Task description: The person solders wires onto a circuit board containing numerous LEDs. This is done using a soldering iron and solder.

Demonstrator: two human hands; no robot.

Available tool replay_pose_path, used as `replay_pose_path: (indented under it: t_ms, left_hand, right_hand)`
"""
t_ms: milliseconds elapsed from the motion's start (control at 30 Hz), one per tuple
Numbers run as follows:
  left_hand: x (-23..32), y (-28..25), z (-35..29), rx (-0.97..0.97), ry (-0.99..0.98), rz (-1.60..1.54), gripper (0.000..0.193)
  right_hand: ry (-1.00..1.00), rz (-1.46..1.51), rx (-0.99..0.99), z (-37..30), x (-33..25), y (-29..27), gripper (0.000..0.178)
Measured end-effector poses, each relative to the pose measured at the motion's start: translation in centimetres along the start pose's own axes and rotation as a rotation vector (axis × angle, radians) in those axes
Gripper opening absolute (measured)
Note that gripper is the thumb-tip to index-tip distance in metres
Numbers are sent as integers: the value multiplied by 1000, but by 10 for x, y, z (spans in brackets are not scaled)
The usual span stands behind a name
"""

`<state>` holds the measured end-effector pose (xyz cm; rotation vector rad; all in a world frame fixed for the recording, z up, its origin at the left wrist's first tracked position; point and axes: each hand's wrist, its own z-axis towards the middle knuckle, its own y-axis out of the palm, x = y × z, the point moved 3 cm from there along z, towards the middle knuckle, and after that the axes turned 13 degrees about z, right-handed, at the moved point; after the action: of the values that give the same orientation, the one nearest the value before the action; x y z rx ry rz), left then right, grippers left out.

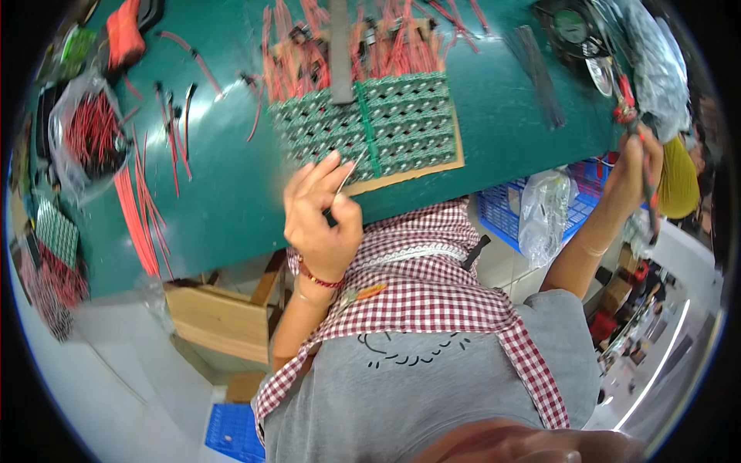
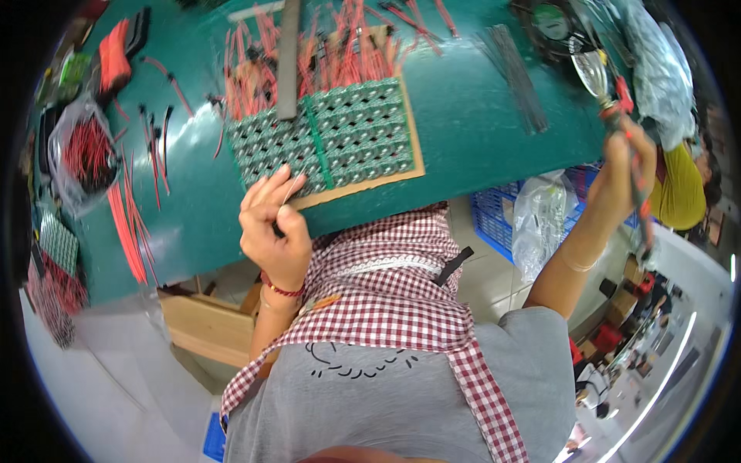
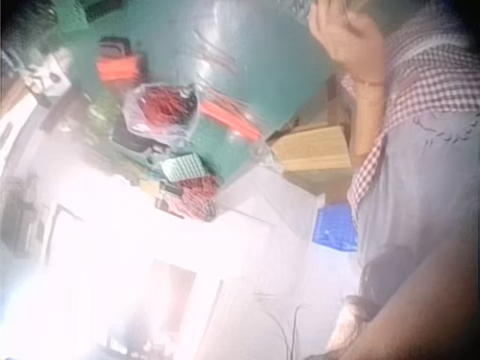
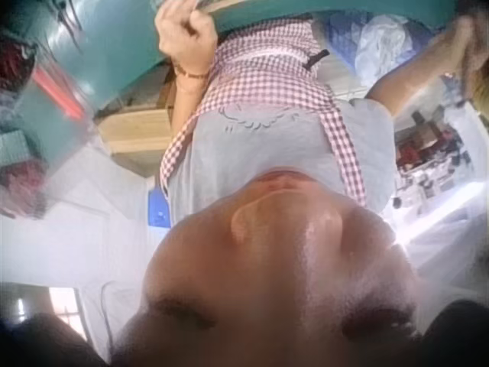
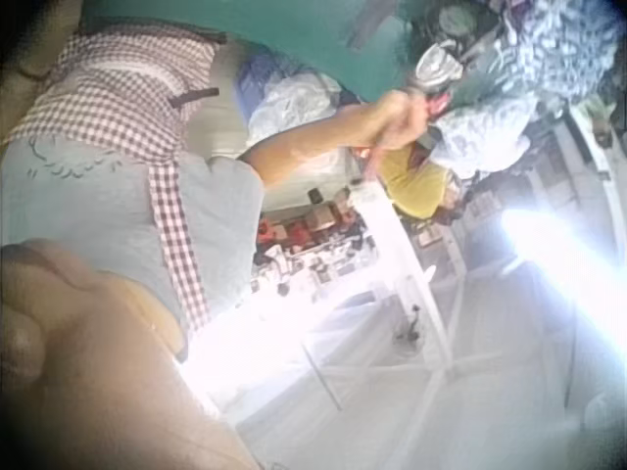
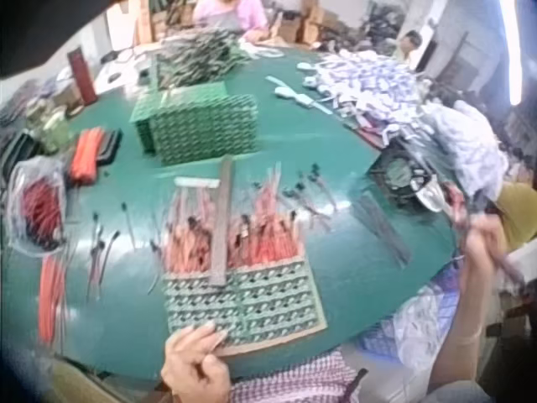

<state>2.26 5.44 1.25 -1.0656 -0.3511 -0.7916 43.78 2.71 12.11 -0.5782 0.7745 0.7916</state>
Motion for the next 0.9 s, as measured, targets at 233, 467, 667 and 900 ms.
replay_pose_path:
  t_ms: [233,467,667,900]
  left_hand:
    - [-8,0,-7,27,-45,-45,12]
    - [-7,-1,-7,13,-70,-85,15]
    - [-7,-1,-6,21,-61,-90,17]
    - [-7,0,-5,5,-59,-84,18]
  right_hand:
    - [-130,199,-556,-94,-52,161,31]
    - [-207,37,-678,-104,-61,198,31]
    - [-201,-6,-723,-104,-61,203,32]
    - [-207,-12,-701,-103,-57,209,35]
